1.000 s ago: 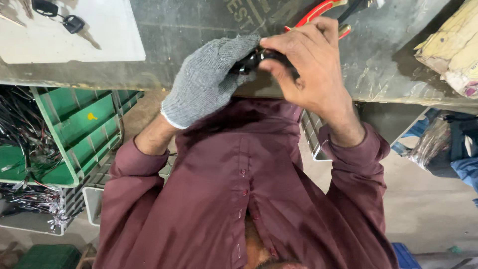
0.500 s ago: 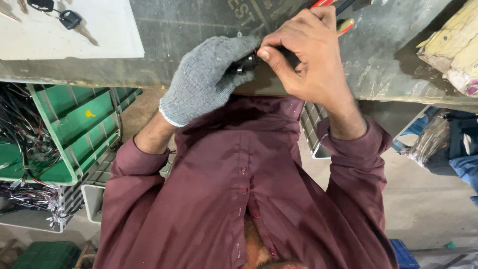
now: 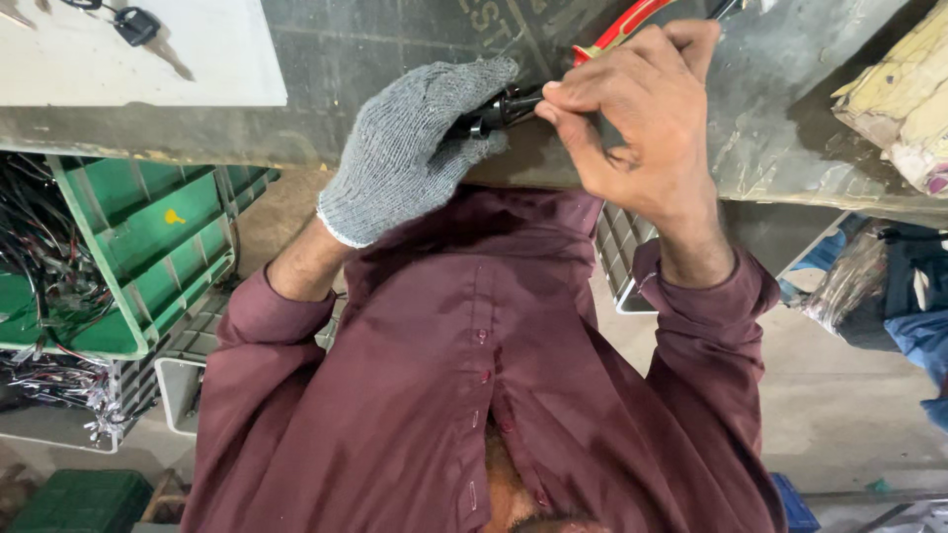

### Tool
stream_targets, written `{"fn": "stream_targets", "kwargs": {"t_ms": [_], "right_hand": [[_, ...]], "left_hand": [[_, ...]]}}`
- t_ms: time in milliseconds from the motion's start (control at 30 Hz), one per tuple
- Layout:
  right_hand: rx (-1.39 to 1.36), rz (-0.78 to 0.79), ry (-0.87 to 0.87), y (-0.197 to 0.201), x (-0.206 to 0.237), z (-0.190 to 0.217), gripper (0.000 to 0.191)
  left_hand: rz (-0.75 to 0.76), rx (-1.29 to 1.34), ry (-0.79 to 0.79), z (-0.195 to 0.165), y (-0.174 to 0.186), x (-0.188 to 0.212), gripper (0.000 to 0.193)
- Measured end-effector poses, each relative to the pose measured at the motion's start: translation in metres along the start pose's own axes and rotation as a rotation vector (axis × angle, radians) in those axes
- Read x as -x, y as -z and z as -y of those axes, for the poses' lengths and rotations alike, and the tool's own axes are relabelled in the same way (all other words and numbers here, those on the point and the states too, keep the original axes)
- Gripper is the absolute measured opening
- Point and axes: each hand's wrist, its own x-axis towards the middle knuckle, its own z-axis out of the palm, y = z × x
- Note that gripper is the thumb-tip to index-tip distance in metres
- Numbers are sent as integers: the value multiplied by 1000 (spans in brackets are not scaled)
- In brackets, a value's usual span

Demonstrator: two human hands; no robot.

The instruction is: The person repeatedly strips the outer sheath of black cables, inserts a small black plastic connector, and secures it with red-handled pliers. The person handles multiple cables one at a time, placing finished units on the workbench.

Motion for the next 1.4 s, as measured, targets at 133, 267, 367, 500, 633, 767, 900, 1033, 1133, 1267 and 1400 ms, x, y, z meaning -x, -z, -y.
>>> {"fn": "stream_targets", "kwargs": {"t_ms": [133, 267, 367, 500, 633, 767, 900, 1033, 1133, 1267, 1400], "right_hand": [[126, 34, 36, -3, 0, 3, 20], [371, 14, 179, 1, 1, 14, 20], [466, 58, 252, 9, 0, 20, 24], [572, 78, 314, 12, -7, 21, 28], [670, 67, 387, 10, -13, 19, 23], [558, 104, 370, 10, -10, 15, 28], [382, 107, 287, 1, -4, 8, 29], [90, -2, 99, -16, 2, 5, 31], [14, 40, 17, -19, 3, 5, 36], [110, 107, 13, -12, 0, 7, 29], [138, 84, 66, -8, -11, 12, 22]], "left_hand": [[10, 1, -4, 1, 0, 0, 56], [3, 30, 26, 0, 3, 1, 54], [35, 63, -9, 3, 5, 0, 47], [30, 71, -24, 8, 5, -2, 48], [47, 82, -1, 10, 4, 0, 46], [54, 5, -48, 10, 4, 1, 47], [35, 30, -42, 9, 3, 1, 47], [24, -2, -34, 8, 0, 2, 48], [23, -52, -36, 7, -2, 3, 50], [8, 10, -8, 7, -3, 2, 49], [19, 51, 23, 6, 0, 2, 49]]}}
